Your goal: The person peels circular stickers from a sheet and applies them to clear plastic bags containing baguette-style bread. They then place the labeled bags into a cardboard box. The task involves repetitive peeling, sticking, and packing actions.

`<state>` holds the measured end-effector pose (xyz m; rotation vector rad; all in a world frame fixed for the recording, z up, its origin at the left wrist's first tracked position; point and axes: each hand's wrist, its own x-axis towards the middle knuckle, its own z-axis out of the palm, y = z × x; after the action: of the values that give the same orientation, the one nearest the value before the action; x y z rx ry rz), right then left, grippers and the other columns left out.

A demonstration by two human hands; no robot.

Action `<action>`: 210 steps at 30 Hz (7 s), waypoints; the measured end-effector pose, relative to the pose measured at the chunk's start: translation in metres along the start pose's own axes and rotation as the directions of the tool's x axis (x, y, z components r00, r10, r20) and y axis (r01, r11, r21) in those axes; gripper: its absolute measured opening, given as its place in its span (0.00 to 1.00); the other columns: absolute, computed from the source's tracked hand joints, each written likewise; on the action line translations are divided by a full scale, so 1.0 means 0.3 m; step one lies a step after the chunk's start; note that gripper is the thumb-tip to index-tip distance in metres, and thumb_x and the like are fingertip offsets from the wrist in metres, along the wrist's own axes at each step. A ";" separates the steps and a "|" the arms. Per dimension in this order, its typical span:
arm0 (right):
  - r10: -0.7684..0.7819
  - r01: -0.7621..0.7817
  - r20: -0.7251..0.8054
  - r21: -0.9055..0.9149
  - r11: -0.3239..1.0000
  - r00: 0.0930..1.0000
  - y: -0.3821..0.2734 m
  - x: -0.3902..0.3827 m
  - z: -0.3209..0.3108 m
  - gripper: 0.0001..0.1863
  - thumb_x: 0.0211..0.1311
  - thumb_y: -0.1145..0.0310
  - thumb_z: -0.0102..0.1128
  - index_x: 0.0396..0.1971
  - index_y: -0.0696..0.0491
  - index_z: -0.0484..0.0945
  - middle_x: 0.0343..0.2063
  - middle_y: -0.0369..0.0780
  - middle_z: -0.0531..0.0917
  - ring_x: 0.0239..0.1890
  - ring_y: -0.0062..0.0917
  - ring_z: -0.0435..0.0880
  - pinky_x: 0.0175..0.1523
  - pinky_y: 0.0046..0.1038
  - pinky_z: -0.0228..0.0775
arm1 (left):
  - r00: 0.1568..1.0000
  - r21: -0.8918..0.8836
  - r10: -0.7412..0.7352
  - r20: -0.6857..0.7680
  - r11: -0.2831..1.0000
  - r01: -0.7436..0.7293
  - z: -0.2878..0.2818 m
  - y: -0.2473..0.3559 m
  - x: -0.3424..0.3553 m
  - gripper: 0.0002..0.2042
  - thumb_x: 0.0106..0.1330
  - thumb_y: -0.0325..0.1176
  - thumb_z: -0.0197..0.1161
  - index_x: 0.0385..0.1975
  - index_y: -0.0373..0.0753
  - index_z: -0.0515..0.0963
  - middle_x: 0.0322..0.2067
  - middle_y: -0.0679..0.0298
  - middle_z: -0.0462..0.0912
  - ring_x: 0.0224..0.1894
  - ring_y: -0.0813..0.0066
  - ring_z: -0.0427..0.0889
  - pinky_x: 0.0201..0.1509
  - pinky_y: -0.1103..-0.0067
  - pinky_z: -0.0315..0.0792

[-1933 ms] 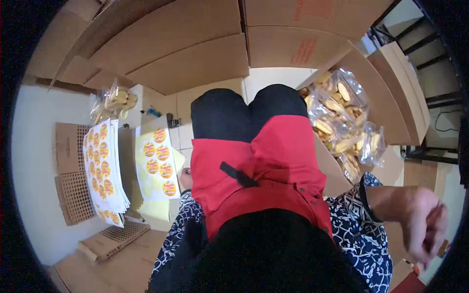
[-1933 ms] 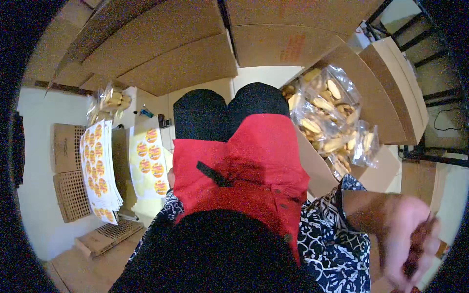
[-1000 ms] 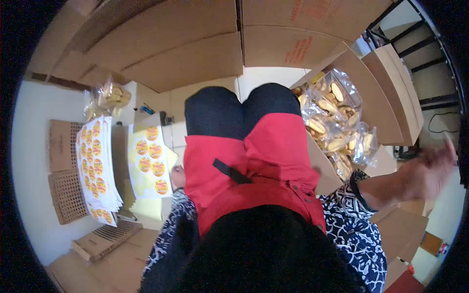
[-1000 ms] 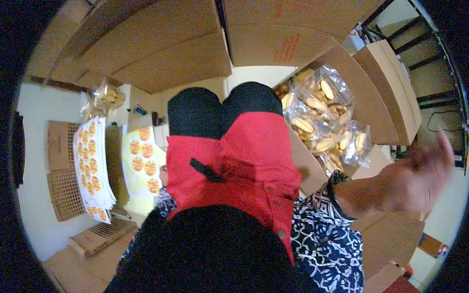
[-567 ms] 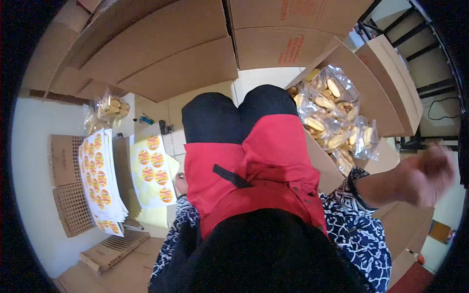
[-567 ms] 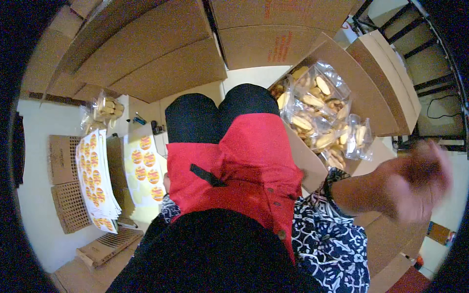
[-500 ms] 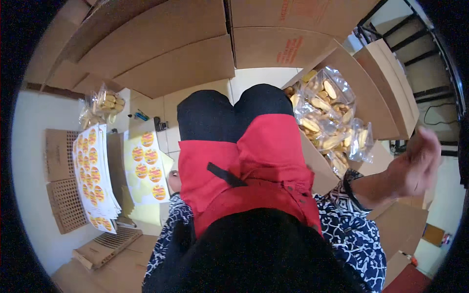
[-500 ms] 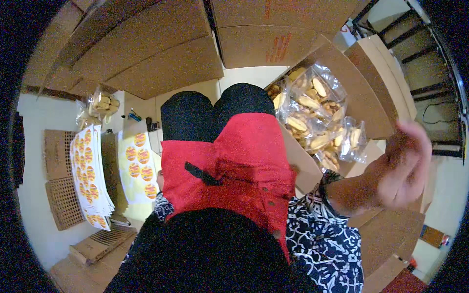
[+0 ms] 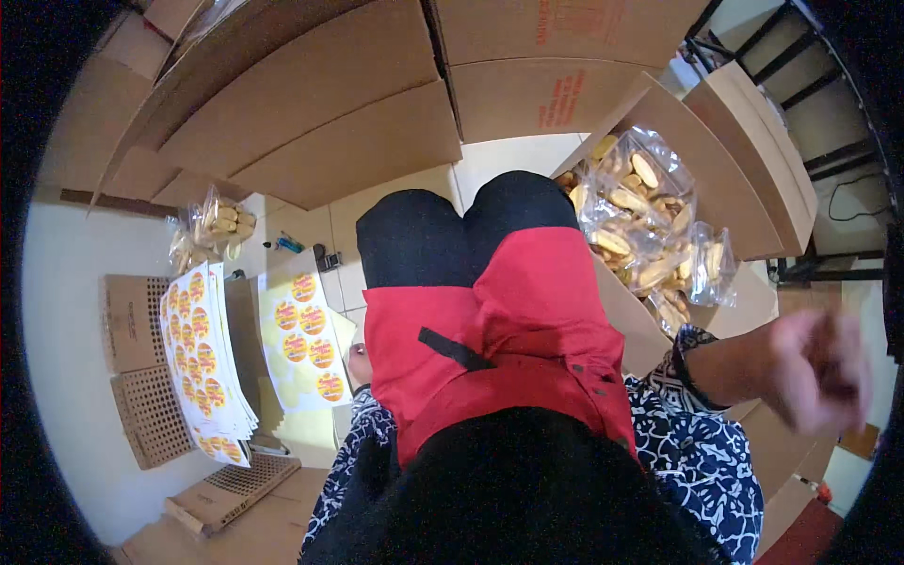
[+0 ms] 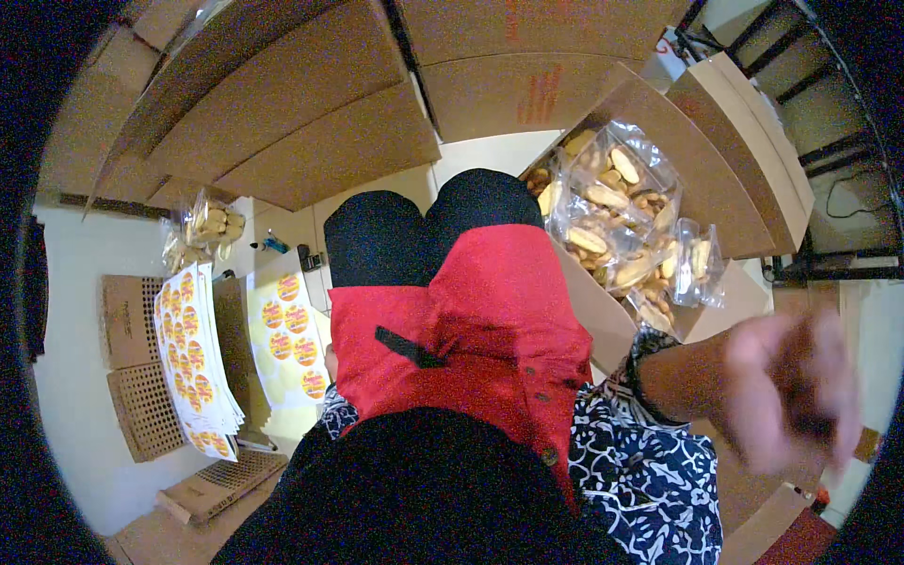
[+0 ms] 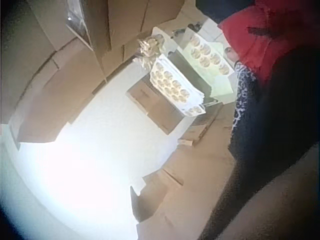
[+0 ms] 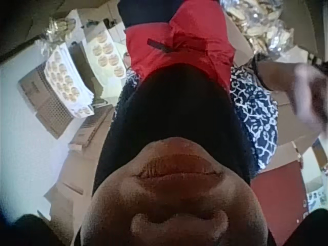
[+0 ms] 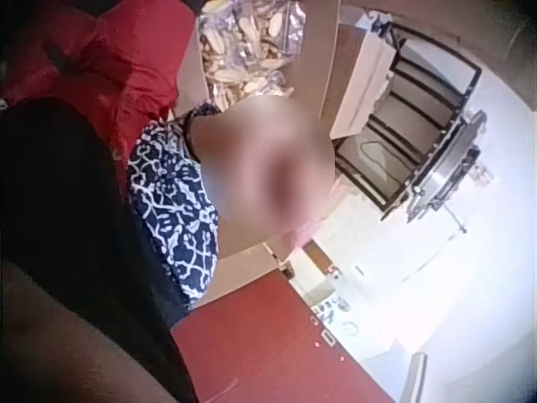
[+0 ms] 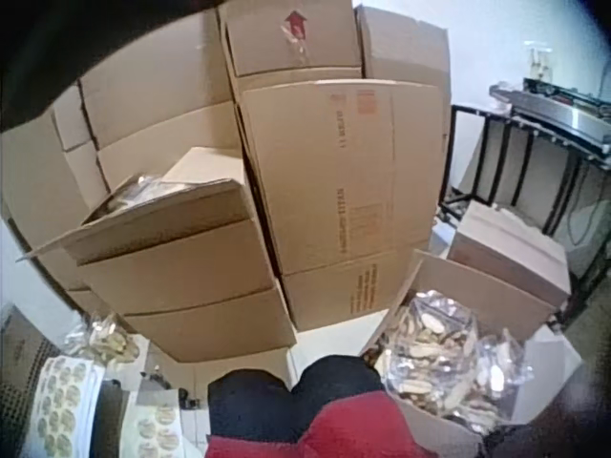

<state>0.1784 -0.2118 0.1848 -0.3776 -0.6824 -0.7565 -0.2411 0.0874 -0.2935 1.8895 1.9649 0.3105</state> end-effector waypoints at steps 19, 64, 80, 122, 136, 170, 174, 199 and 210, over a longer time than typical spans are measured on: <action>0.021 -0.077 -0.159 -0.353 0.932 0.987 0.006 0.094 -0.031 0.15 0.61 0.59 0.43 0.14 0.43 0.61 0.07 0.24 0.48 0.09 0.12 0.46 0.18 0.18 0.40 | 0.997 -0.097 0.007 0.071 0.995 0.000 -0.112 0.126 -0.022 0.11 0.55 0.38 0.54 0.33 0.39 0.77 0.30 0.49 0.79 0.35 0.53 0.78 0.38 0.67 0.71; -0.009 0.039 0.305 -0.092 0.995 0.952 -0.027 0.003 -0.041 0.16 0.60 0.51 0.45 0.18 0.42 0.69 0.09 0.26 0.52 0.12 0.13 0.50 0.20 0.19 0.41 | 0.997 -0.006 0.047 -0.057 0.999 -0.047 -0.007 -0.076 0.049 0.21 0.50 0.34 0.59 0.45 0.33 0.68 0.36 0.51 0.74 0.40 0.55 0.73 0.44 0.69 0.66; 0.429 -0.790 0.764 0.168 0.589 0.482 0.016 0.018 0.011 0.14 0.57 0.63 0.49 0.11 0.38 0.68 0.03 0.19 0.56 0.08 0.05 0.54 0.20 0.14 0.41 | 0.998 -0.156 -0.058 -0.014 0.986 0.055 -0.170 0.156 -0.053 0.21 0.53 0.32 0.58 0.47 0.33 0.66 0.28 0.53 0.77 0.32 0.59 0.77 0.36 0.70 0.69; 0.001 0.055 0.220 -0.246 0.968 0.975 0.038 0.007 -0.075 0.15 0.60 0.58 0.43 0.18 0.50 0.67 0.11 0.30 0.58 0.14 0.17 0.56 0.20 0.20 0.47 | 0.997 -0.072 0.045 0.071 0.997 -0.039 -0.063 -0.003 -0.016 0.14 0.55 0.41 0.55 0.30 0.36 0.76 0.24 0.48 0.78 0.29 0.54 0.79 0.33 0.68 0.71; -0.036 0.077 0.199 -0.203 0.976 0.979 0.039 -0.100 0.039 0.17 0.62 0.53 0.40 0.18 0.46 0.68 0.08 0.26 0.50 0.12 0.13 0.45 0.22 0.21 0.41 | 0.997 -0.094 0.055 0.061 0.994 -0.049 -0.037 -0.005 0.020 0.13 0.56 0.40 0.55 0.32 0.37 0.76 0.25 0.51 0.78 0.30 0.56 0.78 0.34 0.68 0.70; 0.328 -0.032 -0.832 -0.381 -0.924 0.447 -0.521 -0.622 -1.140 0.40 0.54 0.46 0.51 0.57 0.62 0.54 0.47 0.57 0.68 0.51 0.46 0.67 0.53 0.38 0.61 | -0.013 -0.506 0.884 0.467 0.255 -0.824 -0.052 1.723 -0.252 0.19 0.61 0.44 0.53 0.39 0.31 0.74 0.31 0.51 0.79 0.35 0.62 0.78 0.41 0.75 0.70; 0.427 -0.161 -0.773 -0.550 -0.819 0.469 -0.496 -0.737 -1.302 0.45 0.52 0.49 0.55 0.60 0.62 0.44 0.50 0.59 0.63 0.54 0.49 0.62 0.59 0.39 0.53 | -0.120 -0.265 0.762 0.636 0.069 -0.962 -0.044 1.808 -0.286 0.19 0.63 0.46 0.46 0.31 0.33 0.75 0.31 0.45 0.77 0.38 0.49 0.75 0.41 0.65 0.68; 0.344 -0.804 -0.935 -0.136 -0.579 -0.090 -0.372 -0.309 -1.064 0.21 0.57 0.55 0.52 0.45 0.52 0.72 0.35 0.36 0.78 0.32 0.21 0.74 0.35 0.24 0.69 | 0.311 -0.407 0.501 0.807 0.855 -0.321 0.259 1.794 0.072 0.19 0.54 0.26 0.56 0.47 0.31 0.64 0.14 0.68 0.67 0.11 0.80 0.66 0.12 0.82 0.61; 0.334 -0.484 -0.554 -0.831 -0.273 0.763 -0.424 -0.399 -0.781 0.32 0.57 0.58 0.54 0.58 0.58 0.57 0.34 0.42 0.77 0.24 0.22 0.75 0.33 0.23 0.70 | 0.845 -0.705 0.336 0.416 0.706 0.066 0.775 1.961 0.120 0.04 0.50 0.26 0.51 0.18 0.32 0.70 0.19 0.59 0.73 0.15 0.70 0.69 0.14 0.74 0.61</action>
<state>0.1216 -0.3648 -0.0574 -1.9561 0.4076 -0.4026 0.3899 0.1347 -0.2580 1.4000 1.0962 0.4525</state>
